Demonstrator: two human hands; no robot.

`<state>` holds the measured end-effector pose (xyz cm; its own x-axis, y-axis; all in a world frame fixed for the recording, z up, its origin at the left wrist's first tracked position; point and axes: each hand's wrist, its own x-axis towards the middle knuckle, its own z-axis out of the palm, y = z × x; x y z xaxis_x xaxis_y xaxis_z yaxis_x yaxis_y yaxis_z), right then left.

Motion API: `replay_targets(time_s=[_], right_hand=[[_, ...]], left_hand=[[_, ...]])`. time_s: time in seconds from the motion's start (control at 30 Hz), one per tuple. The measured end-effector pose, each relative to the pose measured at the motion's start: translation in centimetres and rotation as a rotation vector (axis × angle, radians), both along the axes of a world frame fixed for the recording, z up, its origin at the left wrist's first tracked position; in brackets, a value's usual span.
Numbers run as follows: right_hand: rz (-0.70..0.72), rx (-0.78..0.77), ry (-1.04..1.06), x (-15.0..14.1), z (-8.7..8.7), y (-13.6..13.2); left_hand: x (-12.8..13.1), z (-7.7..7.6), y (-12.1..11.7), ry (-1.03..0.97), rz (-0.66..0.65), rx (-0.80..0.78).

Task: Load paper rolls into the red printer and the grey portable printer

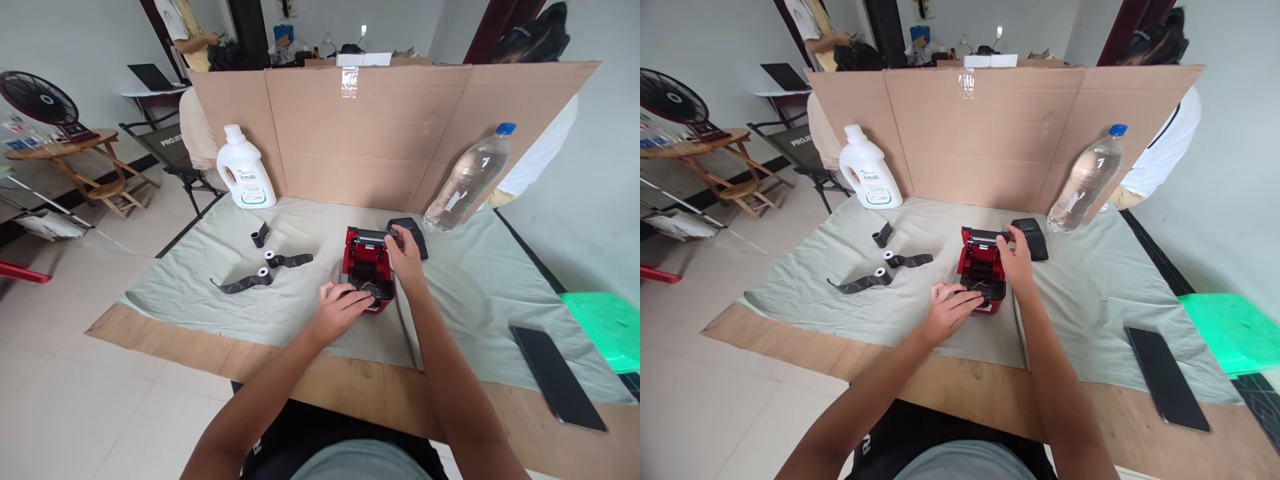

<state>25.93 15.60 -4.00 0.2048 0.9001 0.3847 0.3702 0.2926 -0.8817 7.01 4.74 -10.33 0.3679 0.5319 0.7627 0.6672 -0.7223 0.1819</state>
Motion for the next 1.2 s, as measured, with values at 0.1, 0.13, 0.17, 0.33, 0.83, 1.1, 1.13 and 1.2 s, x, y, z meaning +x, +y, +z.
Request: replay_targets(time_s=[0.1, 0.13, 0.17, 0.33, 0.83, 1.1, 1.13, 1.2], right_hand=[[0.019, 0.033, 0.025, 0.3, -0.6, -1.4], [0.04, 0.038, 0.034, 0.6, -0.9, -2.0], [0.062, 0.038, 0.04, 0.9, -1.3, -2.6], [0.096, -0.048, 0.115, 1.8, -3.4, -4.6], [0.178, -0.187, 0.485, 0.4, -5.3, -5.9], [0.221, -0.196, 0.403, 0.4, -4.8, -5.8], [0.224, -0.193, 0.39, 0.5, -4.7, -5.7], [0.221, -0.186, 0.374, 0.5, -4.7, -5.5]], left_hand=[[-0.1, -0.1, -0.2, -0.001, -0.021, 0.074], [-0.2, -0.1, -0.3, -0.002, -0.027, 0.093], [-0.2, 0.0, -0.3, 0.0, -0.033, 0.103], [-0.5, -0.1, -0.4, 0.015, -0.074, 0.069], [0.0, 1.6, 3.7, -0.838, 0.028, -0.793], [1.0, 1.4, 4.9, -1.097, -0.076, -1.139], [1.1, 1.4, 4.9, -1.079, -0.068, -1.137], [1.2, 1.3, 5.0, -1.049, -0.053, -1.122]])
